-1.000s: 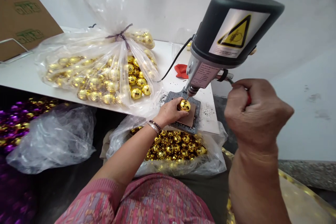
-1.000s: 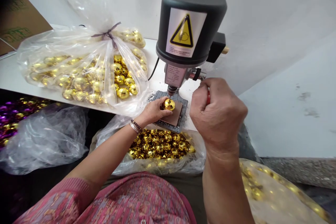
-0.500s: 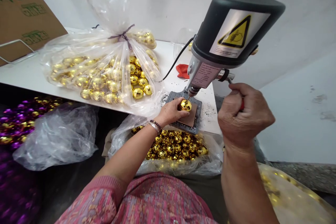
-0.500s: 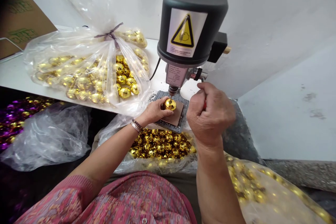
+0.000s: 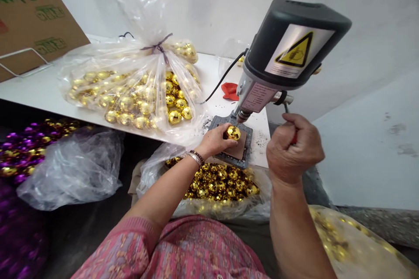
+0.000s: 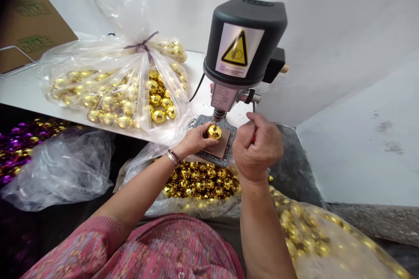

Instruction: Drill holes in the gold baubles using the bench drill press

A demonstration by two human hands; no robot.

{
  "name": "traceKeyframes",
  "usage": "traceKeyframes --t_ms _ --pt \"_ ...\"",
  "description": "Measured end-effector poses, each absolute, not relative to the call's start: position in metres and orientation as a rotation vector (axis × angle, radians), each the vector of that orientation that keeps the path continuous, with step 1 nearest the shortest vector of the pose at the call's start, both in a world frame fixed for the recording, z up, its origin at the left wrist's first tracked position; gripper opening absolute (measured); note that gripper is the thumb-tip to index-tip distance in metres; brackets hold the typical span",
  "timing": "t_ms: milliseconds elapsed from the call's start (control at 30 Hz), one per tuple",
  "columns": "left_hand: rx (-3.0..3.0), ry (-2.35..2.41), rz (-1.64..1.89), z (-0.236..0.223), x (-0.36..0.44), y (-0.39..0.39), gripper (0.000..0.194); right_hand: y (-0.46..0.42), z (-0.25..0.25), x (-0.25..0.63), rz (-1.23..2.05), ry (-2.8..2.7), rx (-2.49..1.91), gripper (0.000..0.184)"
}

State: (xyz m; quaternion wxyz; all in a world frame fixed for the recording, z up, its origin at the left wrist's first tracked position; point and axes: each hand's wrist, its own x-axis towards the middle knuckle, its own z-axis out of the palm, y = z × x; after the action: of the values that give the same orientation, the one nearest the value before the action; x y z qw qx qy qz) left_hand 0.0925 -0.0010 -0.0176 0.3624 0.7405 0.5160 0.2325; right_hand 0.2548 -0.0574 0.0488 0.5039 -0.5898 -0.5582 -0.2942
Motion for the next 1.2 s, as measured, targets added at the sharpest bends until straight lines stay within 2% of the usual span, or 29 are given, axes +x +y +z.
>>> traceKeyframes --t_ms 267,400,567,700,733,867,933,1033,1133,1200 --pt "1.775 1.200 0.744 -0.019 0.083 -0.014 0.054 -0.044 0.124 0.264 -0.533 -1.356 -1.518 0.042" --pt "1.793 1.113 0.768 -0.019 0.065 -0.033 0.057 -0.044 0.126 0.265 -0.539 -1.379 -1.520 0.042" --pt "1.956 1.013 0.607 -0.019 0.034 -0.059 0.055 -0.046 0.123 0.264 -0.548 -1.402 -1.496 0.040" --pt "2.081 1.015 0.570 -0.020 0.010 -0.067 0.073 -0.048 0.125 0.261 -0.513 -1.405 -1.502 0.041" --pt "2.069 1.071 0.607 -0.019 0.005 -0.064 0.071 -0.049 0.124 0.261 -0.509 -1.409 -1.510 0.041" --pt "2.007 1.574 0.884 -0.009 -0.011 -0.027 0.036 -0.043 0.119 0.268 -0.585 -1.414 -1.480 0.041" --pt "2.047 1.884 0.961 0.000 -0.018 0.000 0.039 -0.038 0.115 0.274 -0.673 -1.436 -1.409 0.040" --pt "2.166 2.180 0.642 0.009 -0.023 0.034 0.038 -0.034 0.110 0.279 -0.738 -1.458 -1.341 0.040" --pt "2.342 2.108 0.225 0.007 -0.021 0.052 0.037 -0.035 0.108 0.277 -0.730 -1.430 -1.333 0.041" --pt "2.440 1.998 0.108 0.000 -0.017 0.058 0.042 -0.037 0.109 0.275 -0.710 -1.426 -1.341 0.041"
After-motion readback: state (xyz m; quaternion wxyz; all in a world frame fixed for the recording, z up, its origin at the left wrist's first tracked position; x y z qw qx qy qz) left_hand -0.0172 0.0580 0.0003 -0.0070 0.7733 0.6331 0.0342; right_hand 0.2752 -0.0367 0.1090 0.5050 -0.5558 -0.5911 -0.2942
